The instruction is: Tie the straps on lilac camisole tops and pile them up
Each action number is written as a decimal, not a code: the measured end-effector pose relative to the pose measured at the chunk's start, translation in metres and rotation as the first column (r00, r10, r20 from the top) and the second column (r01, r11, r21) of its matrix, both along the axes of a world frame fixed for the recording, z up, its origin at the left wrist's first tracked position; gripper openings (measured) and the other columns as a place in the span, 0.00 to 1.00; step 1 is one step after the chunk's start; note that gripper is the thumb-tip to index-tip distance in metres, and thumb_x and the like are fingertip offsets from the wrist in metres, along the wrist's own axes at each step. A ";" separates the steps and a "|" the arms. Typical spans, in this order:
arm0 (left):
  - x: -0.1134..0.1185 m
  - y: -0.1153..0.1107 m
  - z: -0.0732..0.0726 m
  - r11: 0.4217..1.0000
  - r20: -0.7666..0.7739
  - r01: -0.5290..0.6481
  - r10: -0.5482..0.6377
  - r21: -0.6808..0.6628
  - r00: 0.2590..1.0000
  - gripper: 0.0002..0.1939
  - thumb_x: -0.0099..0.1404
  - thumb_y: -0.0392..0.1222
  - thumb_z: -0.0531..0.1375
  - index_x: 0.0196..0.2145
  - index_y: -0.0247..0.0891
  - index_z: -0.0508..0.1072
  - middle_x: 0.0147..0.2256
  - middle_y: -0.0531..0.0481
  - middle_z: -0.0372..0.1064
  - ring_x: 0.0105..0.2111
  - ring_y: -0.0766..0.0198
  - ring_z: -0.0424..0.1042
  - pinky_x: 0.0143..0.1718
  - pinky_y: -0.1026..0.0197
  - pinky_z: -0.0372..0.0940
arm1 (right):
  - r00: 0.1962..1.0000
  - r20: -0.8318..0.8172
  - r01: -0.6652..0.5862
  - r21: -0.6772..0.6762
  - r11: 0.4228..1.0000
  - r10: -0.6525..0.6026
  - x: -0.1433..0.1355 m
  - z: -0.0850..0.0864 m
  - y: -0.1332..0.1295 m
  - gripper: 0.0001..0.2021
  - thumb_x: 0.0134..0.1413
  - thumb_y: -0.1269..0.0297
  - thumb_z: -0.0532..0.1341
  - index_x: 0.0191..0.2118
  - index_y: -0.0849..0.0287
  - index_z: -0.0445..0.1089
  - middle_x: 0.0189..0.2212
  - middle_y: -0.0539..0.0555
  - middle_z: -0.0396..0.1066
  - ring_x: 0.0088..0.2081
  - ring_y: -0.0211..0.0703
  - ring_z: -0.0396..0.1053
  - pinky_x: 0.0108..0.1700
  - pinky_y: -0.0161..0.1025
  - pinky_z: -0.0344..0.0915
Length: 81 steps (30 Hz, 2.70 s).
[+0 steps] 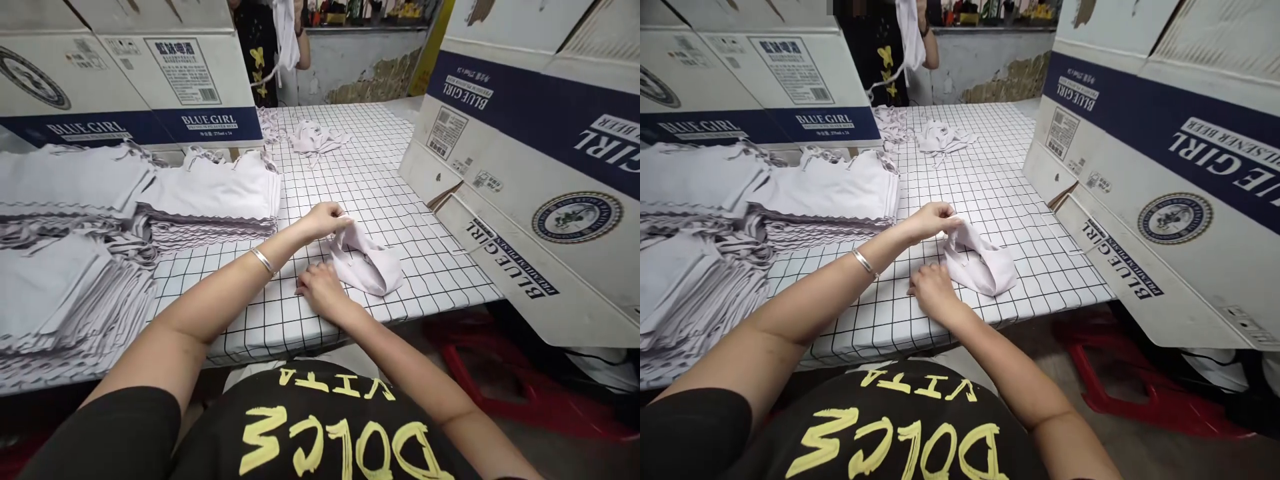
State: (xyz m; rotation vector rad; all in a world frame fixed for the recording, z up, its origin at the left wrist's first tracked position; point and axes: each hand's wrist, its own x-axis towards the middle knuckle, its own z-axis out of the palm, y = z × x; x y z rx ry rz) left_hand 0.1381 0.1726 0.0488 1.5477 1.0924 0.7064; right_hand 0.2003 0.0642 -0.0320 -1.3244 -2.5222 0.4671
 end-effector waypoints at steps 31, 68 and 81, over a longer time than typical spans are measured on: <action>-0.088 -0.018 0.006 0.978 -0.285 0.173 -0.200 -0.118 0.937 0.17 0.45 0.41 0.68 0.36 0.40 0.75 0.24 0.56 0.65 0.24 0.67 0.64 0.25 0.66 0.59 | 0.254 -0.492 0.590 -0.603 0.536 -0.833 0.230 0.028 0.021 0.12 0.39 0.64 0.64 0.34 0.57 0.64 0.19 0.47 0.65 0.22 0.38 0.63 0.27 0.36 0.61; 0.006 -0.035 0.024 0.533 0.624 0.687 -0.333 -0.493 0.706 0.14 0.62 0.39 0.61 0.44 0.29 0.71 0.35 0.40 0.73 0.36 0.59 0.74 0.37 0.59 0.67 | 0.382 -0.860 0.030 -0.355 0.934 -0.339 0.143 0.123 0.076 0.13 0.49 0.54 0.65 0.38 0.57 0.74 0.31 0.50 0.72 0.32 0.38 0.66 0.36 0.35 0.63; -0.006 -0.002 0.047 0.960 0.457 -0.043 0.170 -0.275 0.873 0.11 0.53 0.40 0.67 0.26 0.33 0.68 0.21 0.56 0.60 0.19 0.74 0.57 0.21 0.68 0.53 | 0.380 -0.784 0.428 -0.321 0.845 -0.491 0.173 0.076 0.061 0.09 0.44 0.62 0.62 0.32 0.59 0.72 0.28 0.50 0.69 0.29 0.38 0.61 0.33 0.37 0.60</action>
